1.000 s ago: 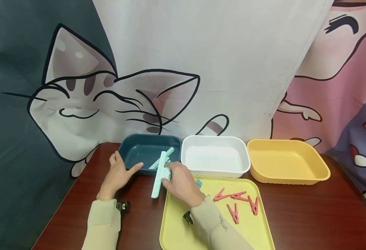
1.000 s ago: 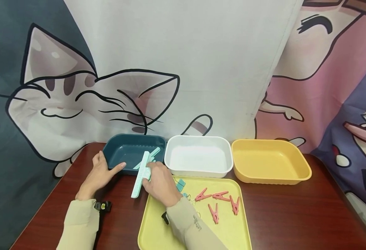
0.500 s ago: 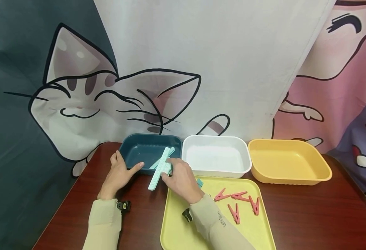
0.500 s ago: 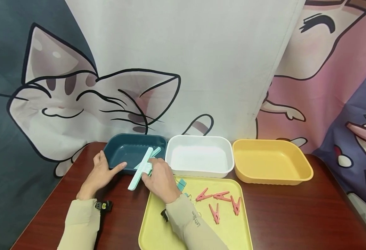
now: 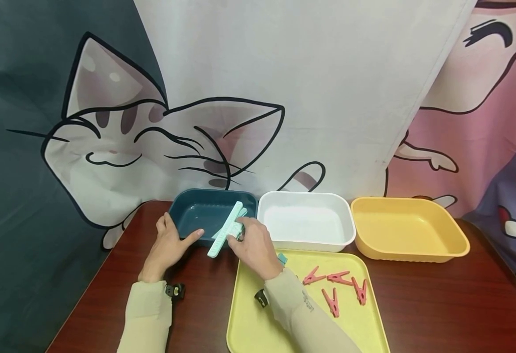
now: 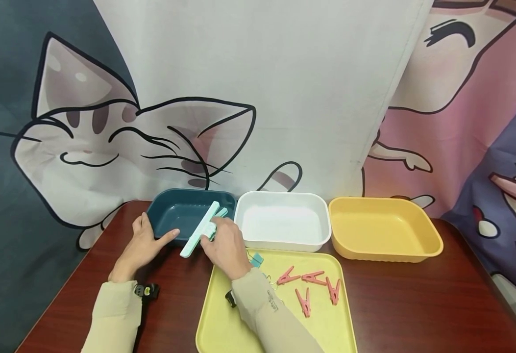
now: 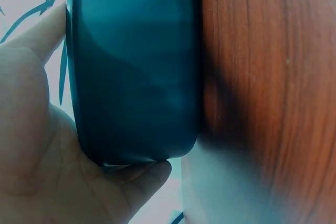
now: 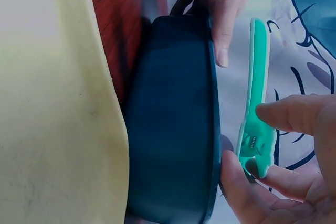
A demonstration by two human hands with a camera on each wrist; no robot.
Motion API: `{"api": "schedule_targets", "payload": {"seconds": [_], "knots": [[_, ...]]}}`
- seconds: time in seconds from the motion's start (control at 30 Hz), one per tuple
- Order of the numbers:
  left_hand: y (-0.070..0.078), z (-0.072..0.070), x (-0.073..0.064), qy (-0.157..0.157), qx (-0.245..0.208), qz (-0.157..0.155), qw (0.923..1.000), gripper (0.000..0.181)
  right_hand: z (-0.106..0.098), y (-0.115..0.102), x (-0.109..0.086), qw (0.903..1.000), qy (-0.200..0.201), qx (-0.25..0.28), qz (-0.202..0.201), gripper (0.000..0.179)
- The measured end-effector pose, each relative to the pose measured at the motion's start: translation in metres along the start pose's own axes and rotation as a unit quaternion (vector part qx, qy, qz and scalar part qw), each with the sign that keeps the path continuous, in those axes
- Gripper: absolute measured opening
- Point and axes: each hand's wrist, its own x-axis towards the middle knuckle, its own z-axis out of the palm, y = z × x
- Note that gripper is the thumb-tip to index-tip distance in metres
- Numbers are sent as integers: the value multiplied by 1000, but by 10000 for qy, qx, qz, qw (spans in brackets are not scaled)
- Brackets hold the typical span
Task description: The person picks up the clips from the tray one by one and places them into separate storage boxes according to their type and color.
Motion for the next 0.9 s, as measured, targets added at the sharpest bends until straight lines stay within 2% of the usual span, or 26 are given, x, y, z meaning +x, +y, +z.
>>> {"api": "schedule_targets", "payload": {"seconds": [0.37, 0.67, 0.9], "knots": [[0, -1, 0, -31, -1, 41, 10000, 128, 8, 2, 9, 9996, 273, 44, -13, 41], [0, -1, 1, -17, 33, 65, 10000, 128, 15, 4, 18, 9996, 247, -94, 45, 42], [0, 0, 1, 1, 16, 65, 10000, 128, 21, 4, 28, 9991, 236, -165, 304, 43]]}}
